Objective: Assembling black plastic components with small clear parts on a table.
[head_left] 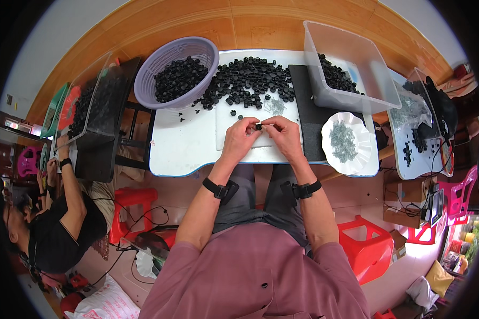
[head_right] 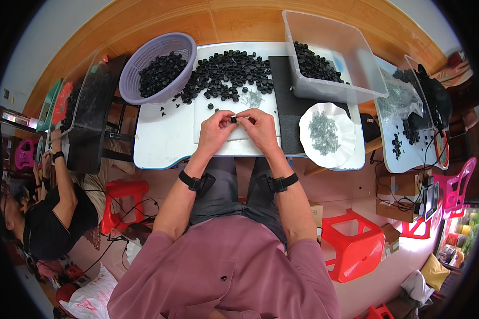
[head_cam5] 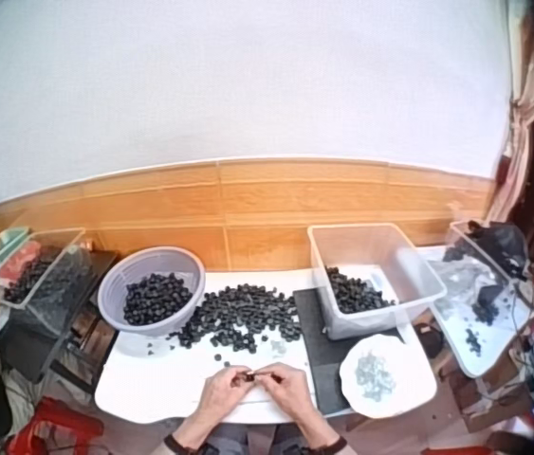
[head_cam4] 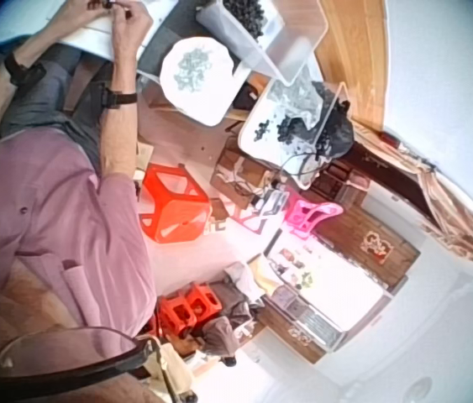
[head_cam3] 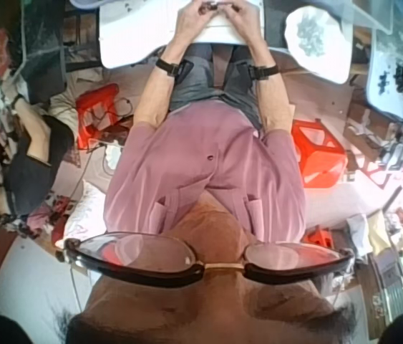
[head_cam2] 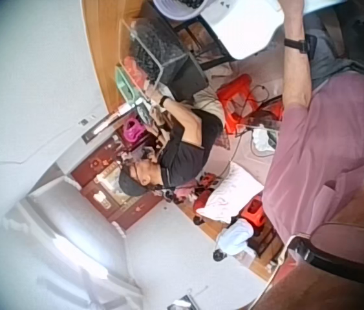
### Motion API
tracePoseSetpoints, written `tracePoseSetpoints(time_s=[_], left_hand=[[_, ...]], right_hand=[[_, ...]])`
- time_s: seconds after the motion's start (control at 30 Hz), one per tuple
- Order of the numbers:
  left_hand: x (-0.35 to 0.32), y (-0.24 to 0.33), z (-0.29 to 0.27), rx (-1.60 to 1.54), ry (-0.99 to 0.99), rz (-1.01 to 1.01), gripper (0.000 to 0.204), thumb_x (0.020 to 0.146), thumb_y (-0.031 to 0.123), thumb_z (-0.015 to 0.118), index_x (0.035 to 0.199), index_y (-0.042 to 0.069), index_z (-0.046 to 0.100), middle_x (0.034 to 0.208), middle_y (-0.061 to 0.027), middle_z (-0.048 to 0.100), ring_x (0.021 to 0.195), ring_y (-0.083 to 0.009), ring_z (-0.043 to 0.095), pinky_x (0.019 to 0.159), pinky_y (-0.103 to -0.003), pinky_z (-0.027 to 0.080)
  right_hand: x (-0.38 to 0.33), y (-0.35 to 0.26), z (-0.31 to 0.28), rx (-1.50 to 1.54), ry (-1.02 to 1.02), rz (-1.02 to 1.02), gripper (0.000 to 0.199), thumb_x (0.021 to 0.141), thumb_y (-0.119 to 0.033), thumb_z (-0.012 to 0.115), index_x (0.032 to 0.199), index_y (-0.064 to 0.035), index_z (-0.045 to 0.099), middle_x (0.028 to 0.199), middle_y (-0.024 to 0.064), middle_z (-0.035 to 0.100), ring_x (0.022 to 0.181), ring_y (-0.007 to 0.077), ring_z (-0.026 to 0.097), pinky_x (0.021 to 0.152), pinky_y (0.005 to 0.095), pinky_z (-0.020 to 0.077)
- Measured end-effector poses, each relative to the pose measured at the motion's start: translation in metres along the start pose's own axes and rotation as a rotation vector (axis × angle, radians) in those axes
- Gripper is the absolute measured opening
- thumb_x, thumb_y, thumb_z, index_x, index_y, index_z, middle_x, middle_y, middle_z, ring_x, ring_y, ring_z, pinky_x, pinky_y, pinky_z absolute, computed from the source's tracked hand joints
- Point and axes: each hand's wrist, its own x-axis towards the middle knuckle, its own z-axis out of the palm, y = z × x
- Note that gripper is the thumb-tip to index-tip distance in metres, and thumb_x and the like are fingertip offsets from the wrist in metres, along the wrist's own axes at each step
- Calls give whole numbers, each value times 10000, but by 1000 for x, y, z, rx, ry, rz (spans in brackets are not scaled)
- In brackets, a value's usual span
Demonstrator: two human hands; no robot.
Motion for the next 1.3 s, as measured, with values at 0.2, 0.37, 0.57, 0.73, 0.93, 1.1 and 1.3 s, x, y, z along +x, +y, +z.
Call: tracePoseSetpoints(time_s=[0.2, 0.37, 0.57, 0.73, 0.93, 1.1, 1.3], left_hand=[[0, 0, 0, 25, -8, -31, 261, 826, 78, 830, 1066, 33, 739, 840, -46, 732, 719, -106, 651, 674, -259, 533], [-1, -2, 0, 13, 6, -37, 250, 829, 78, 830, 1060, 37, 743, 833, -44, 732, 710, -99, 655, 659, -253, 531], [-1, -2, 1, 32, 8, -26, 247, 830, 75, 831, 1059, 35, 746, 841, -51, 737, 716, -106, 668, 664, -256, 540], [-2, -2, 2, 50, 21, 15, 243, 831, 73, 831, 1054, 27, 745, 851, -73, 743, 731, -134, 695, 677, -272, 558], [-2, -2, 1, 56, 30, 20, 233, 831, 91, 838, 1037, 27, 751, 843, -82, 752, 728, -152, 712, 677, -285, 565], [-1, -1, 1, 45, 26, -36, 228, 841, 109, 837, 1038, 29, 757, 851, -85, 763, 739, -151, 724, 684, -282, 571], [0, -1, 0, 29, 53, -112, 253, 844, 123, 829, 1064, 28, 747, 861, -98, 769, 752, -171, 736, 697, -294, 576]], right_hand=[[2, 0, 1, -40, 9, 30, 129, 874, -88, 783, 989, -31, 798, 806, 43, 741, 671, 76, 608, 609, 253, 482], [2, -1, 2, -57, 16, 53, 136, 875, -103, 785, 990, -31, 799, 787, 39, 742, 659, 74, 609, 601, 252, 481], [4, 2, 1, -57, -3, 64, 131, 877, -100, 781, 988, -31, 798, 783, 40, 745, 654, 75, 614, 600, 251, 482], [3, 0, 1, -62, -9, 43, 123, 874, -78, 782, 983, -23, 795, 800, 52, 749, 664, 84, 625, 609, 257, 490], [-1, -2, 3, -132, 25, -49, 110, 864, -59, 790, 967, -22, 791, 836, 80, 751, 708, 127, 673, 642, 279, 520], [0, -6, 5, -198, 5, -163, 112, 870, -30, 759, 979, -10, 782, 895, 107, 758, 768, 203, 723, 686, 307, 554], [-2, -9, 4, -232, -36, -261, 221, 890, 37, 678, 1085, -16, 769, 1033, 142, 769, 911, 271, 753, 790, 337, 585]])
